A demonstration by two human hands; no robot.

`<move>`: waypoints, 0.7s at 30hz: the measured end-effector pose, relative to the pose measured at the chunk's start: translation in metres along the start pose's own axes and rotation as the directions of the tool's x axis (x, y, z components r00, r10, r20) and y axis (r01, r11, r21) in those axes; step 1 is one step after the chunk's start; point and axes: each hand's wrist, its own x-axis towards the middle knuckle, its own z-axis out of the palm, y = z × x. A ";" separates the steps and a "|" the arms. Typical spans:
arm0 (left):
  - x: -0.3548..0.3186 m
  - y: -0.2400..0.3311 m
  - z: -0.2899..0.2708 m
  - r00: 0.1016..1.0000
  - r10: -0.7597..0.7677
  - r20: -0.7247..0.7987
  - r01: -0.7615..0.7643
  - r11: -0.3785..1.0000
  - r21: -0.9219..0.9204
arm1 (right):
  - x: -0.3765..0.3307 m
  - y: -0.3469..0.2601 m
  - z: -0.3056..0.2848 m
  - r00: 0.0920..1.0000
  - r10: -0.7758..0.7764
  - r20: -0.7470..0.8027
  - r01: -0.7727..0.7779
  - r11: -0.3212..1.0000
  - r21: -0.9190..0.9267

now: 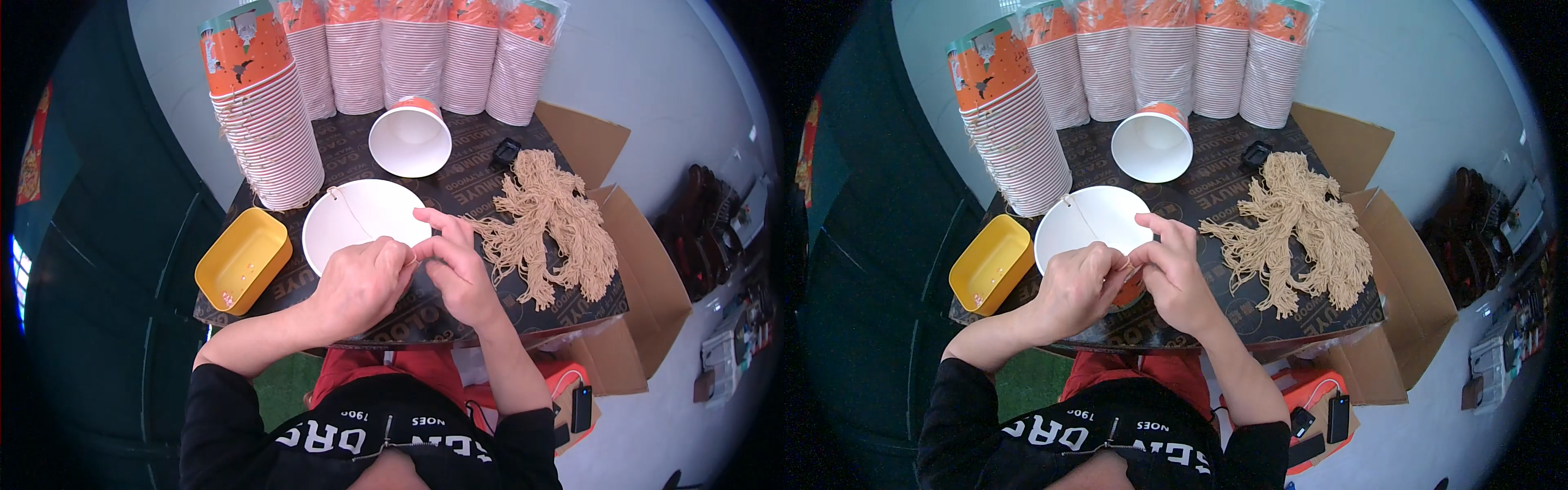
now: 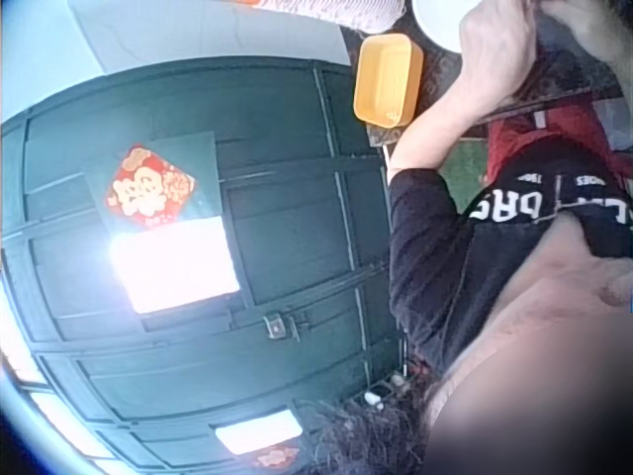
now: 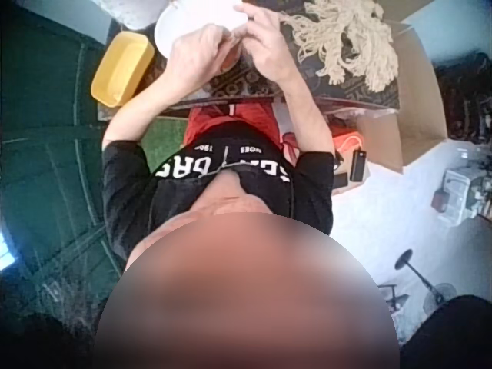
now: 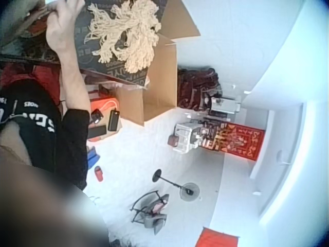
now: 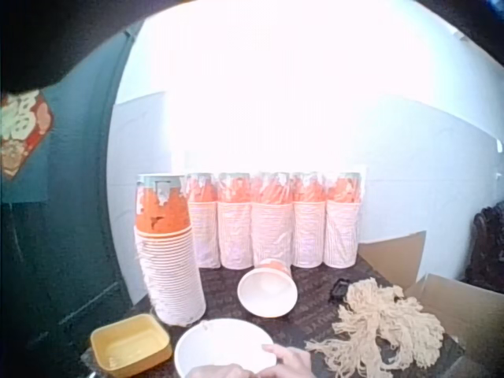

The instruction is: Attach thin strings to the sides of paper buckets using a wooden stick to thread them.

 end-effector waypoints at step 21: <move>0.010 -0.002 -0.011 0.952 -0.234 0.196 0.282 0.920 -0.271 | -0.006 0.005 0.010 0.976 0.177 -0.124 -0.140 0.955 0.262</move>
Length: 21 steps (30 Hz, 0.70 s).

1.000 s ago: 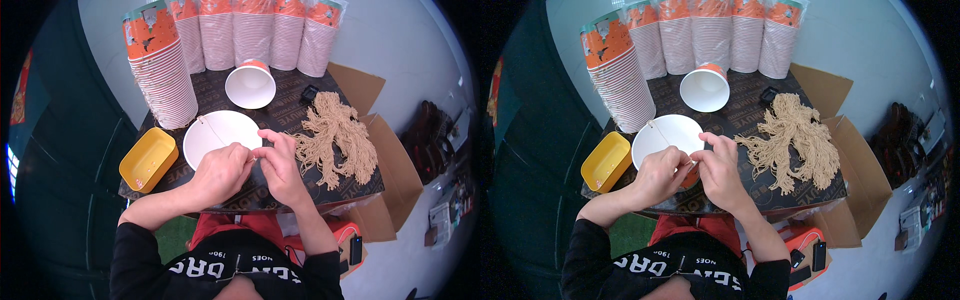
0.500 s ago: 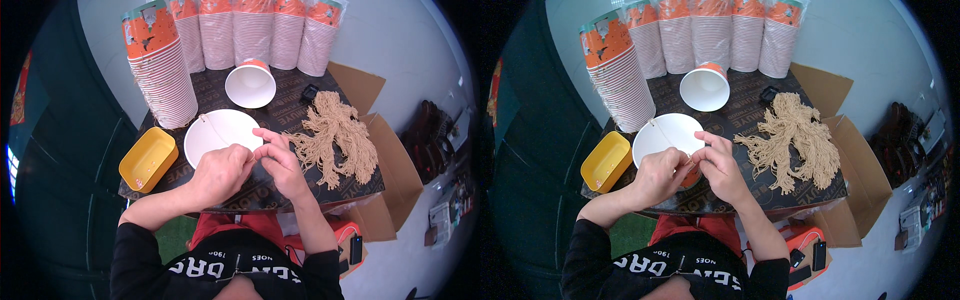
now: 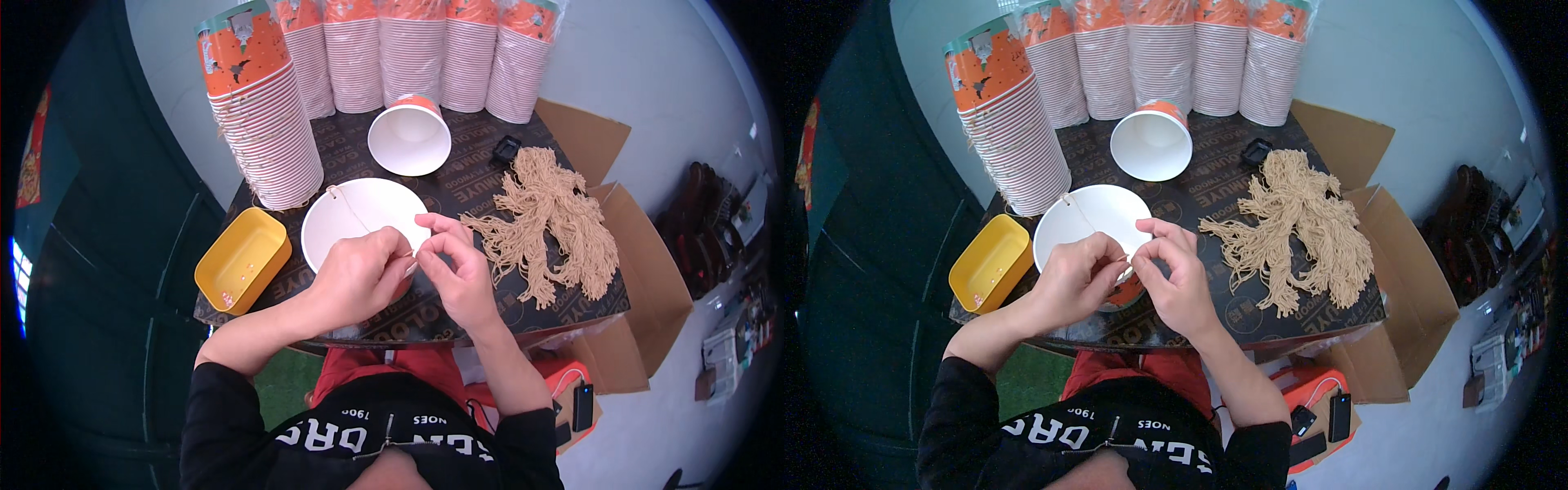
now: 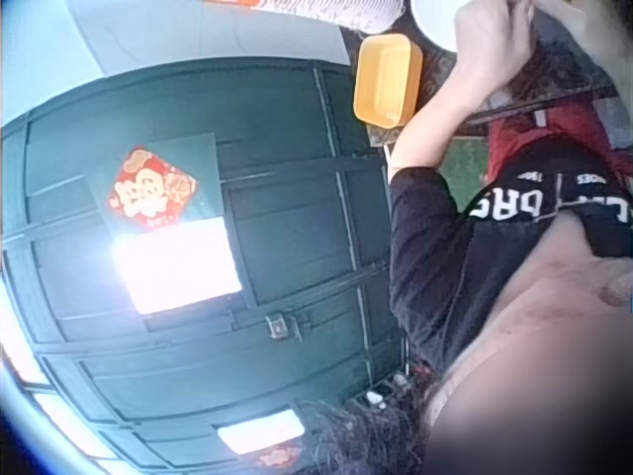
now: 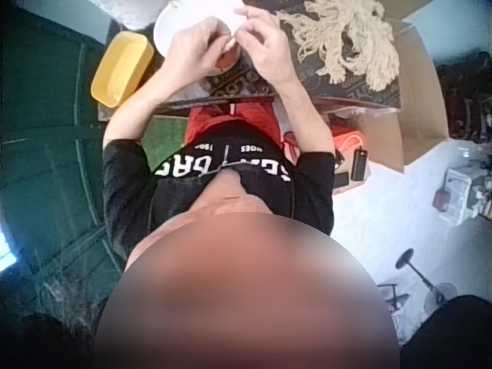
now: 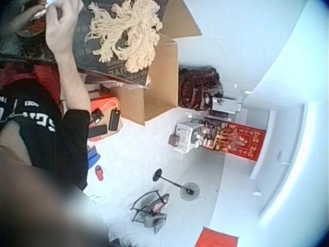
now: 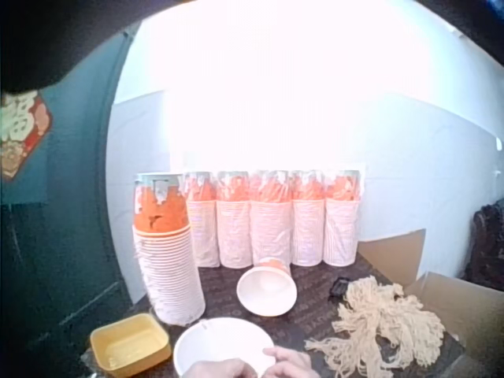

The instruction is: Attach thin strings to the sides of paper buckets using a wooden stick to thread them.

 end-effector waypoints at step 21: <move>0.015 -0.007 -0.012 0.959 -0.278 0.050 0.280 0.959 -0.035 | -0.018 0.003 0.003 0.882 -0.470 0.009 0.445 0.829 -0.337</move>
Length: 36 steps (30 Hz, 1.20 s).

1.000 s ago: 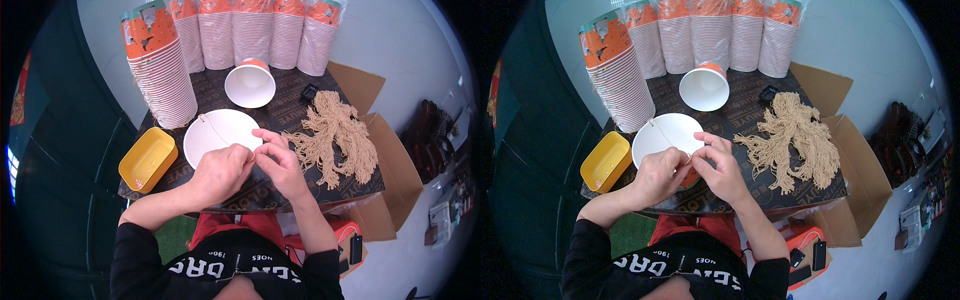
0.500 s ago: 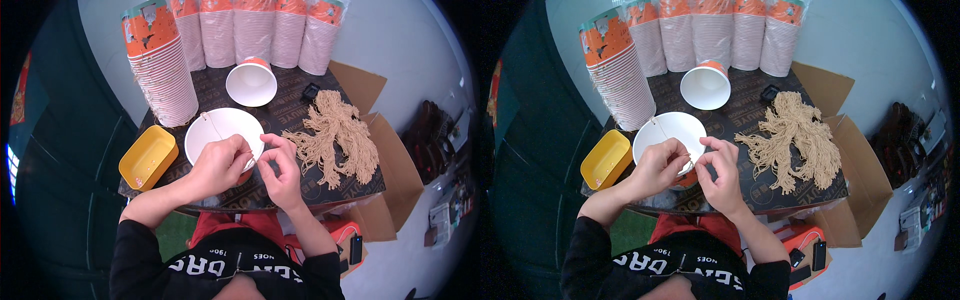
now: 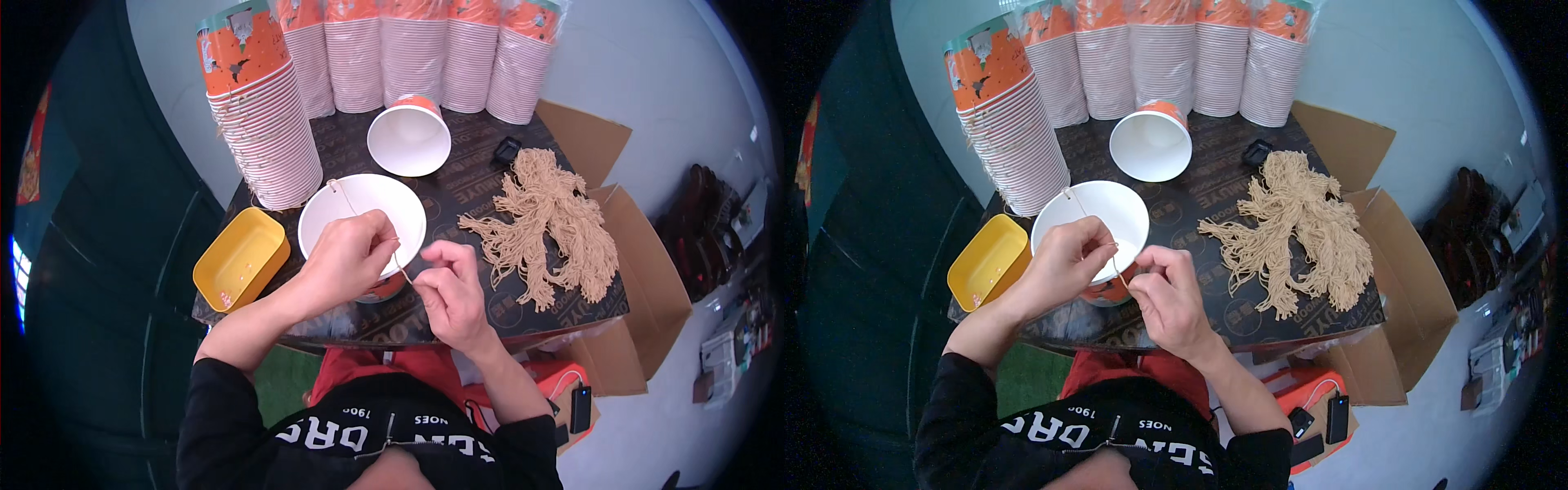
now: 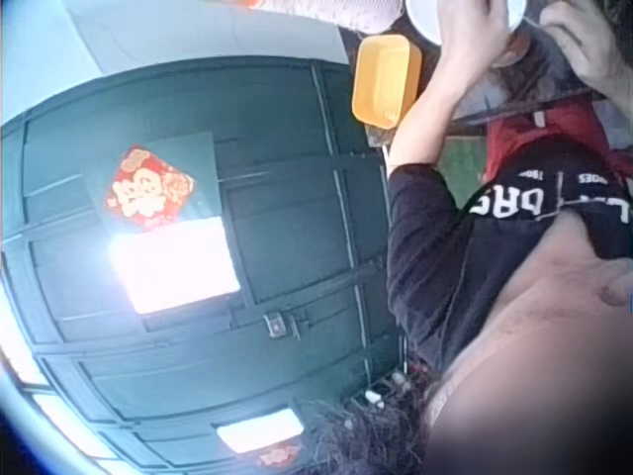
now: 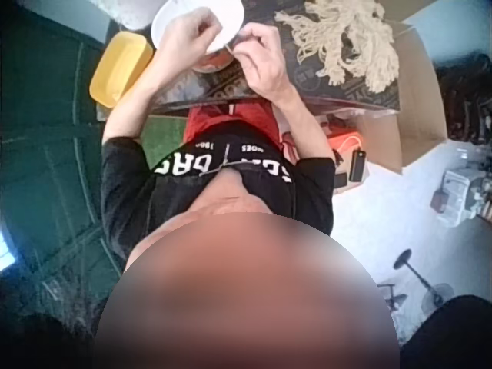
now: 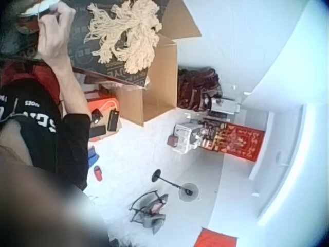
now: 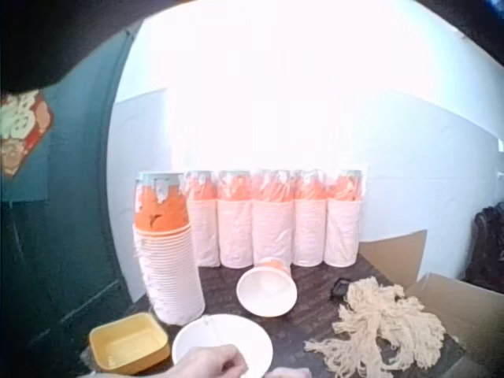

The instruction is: Attach thin strings to the sides of paper buckets using a wooden stick to thread them.

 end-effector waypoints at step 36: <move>-0.014 -0.006 0.006 0.929 0.315 -0.197 -0.333 0.940 -0.070 | 0.010 -0.005 0.019 0.999 0.035 -0.040 -0.021 0.948 0.319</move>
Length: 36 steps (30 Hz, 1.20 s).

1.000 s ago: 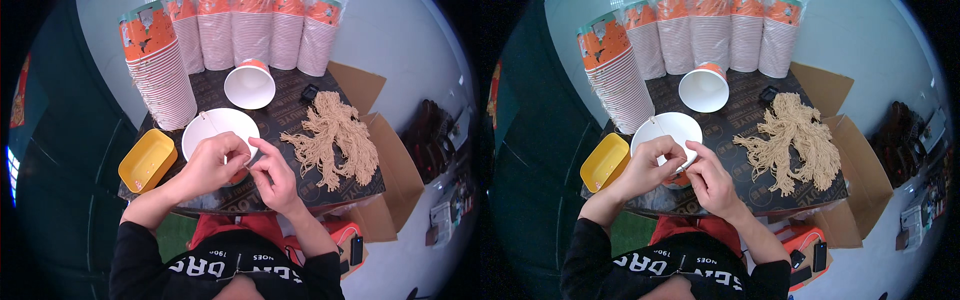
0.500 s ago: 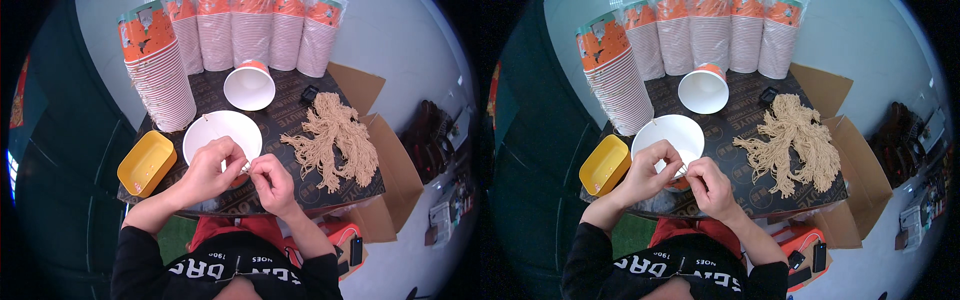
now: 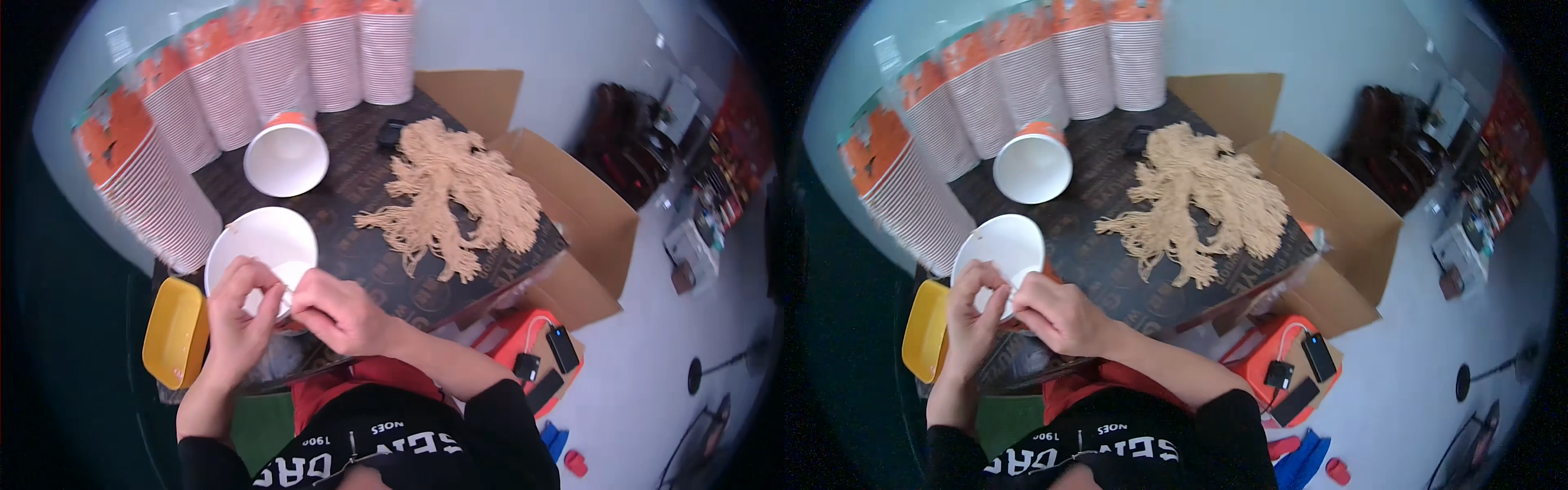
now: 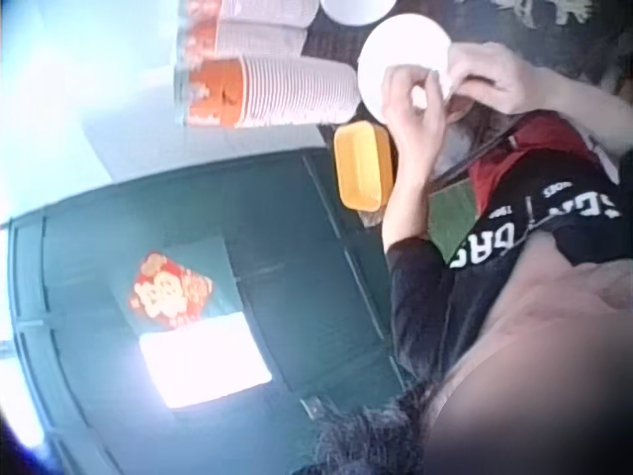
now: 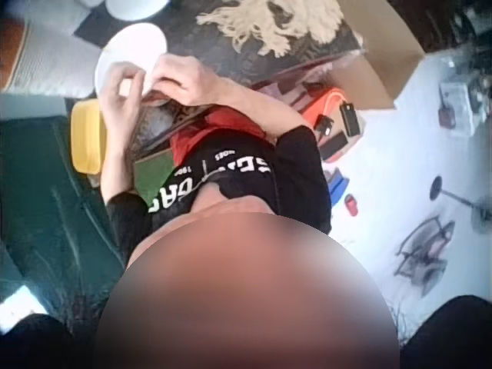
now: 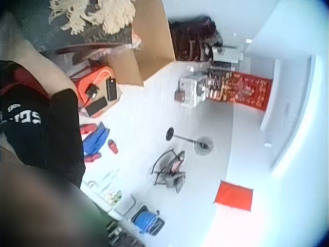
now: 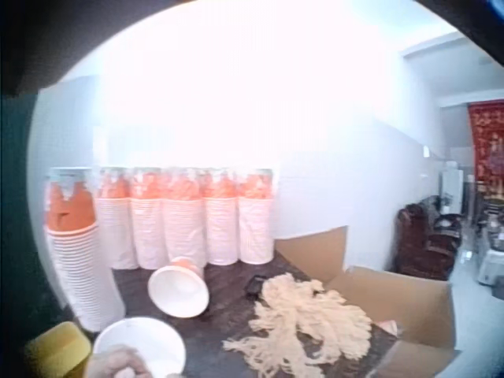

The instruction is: Attach thin strings to the sides of paper buckets using a wooden stick to thread them.

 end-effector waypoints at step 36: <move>-0.021 0.003 -0.014 0.985 0.088 0.149 -0.096 0.994 0.044 | 0.002 -0.010 0.003 0.997 0.079 -0.022 -0.082 0.935 -0.346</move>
